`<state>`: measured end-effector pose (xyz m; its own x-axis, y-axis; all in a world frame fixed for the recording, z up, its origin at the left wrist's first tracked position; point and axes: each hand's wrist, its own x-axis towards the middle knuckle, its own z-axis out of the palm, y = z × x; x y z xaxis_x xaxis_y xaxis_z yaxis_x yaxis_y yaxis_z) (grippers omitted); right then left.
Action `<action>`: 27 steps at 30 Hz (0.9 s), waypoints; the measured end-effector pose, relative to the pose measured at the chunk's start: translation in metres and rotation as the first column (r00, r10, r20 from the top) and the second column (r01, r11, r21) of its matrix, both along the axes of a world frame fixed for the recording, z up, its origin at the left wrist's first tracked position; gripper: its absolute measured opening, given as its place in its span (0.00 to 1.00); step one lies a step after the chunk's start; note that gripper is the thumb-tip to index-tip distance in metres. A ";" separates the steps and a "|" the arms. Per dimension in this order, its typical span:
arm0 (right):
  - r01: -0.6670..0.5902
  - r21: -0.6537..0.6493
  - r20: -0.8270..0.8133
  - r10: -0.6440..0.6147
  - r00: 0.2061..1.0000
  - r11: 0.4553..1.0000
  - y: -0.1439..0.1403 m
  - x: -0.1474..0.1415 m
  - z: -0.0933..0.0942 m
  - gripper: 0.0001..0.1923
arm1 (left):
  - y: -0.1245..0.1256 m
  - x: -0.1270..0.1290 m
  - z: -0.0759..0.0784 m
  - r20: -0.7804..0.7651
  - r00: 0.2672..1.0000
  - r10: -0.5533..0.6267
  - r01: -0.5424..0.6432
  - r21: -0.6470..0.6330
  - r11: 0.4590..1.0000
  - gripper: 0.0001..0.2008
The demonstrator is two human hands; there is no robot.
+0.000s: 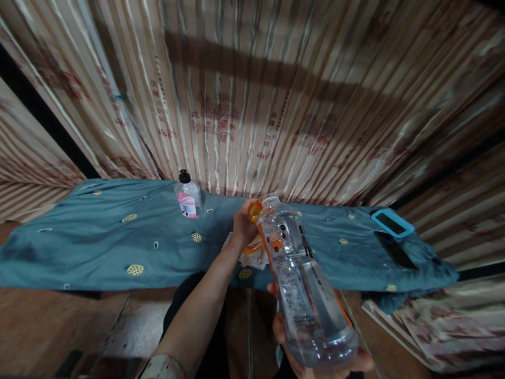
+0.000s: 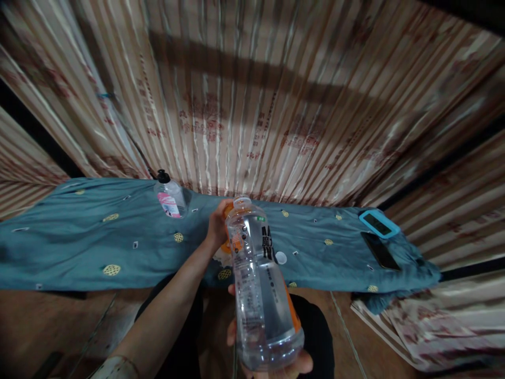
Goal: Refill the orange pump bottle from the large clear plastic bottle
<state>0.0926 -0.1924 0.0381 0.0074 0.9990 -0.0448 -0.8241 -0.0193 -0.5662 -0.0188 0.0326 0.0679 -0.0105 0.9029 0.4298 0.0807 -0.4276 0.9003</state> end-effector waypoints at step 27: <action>0.082 -0.152 0.053 -0.075 0.996 0.985 -0.005 -0.010 0.049 0.77 | -0.004 -0.002 0.002 0.038 0.999 -0.023 0.024 -0.041 0.999 0.15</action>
<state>0.0825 -0.1972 0.0868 0.0915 0.9764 -0.1954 -0.7991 -0.0451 -0.5995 -0.0211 0.0284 0.0698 -0.0044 0.9202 0.3913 0.0371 -0.3909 0.9197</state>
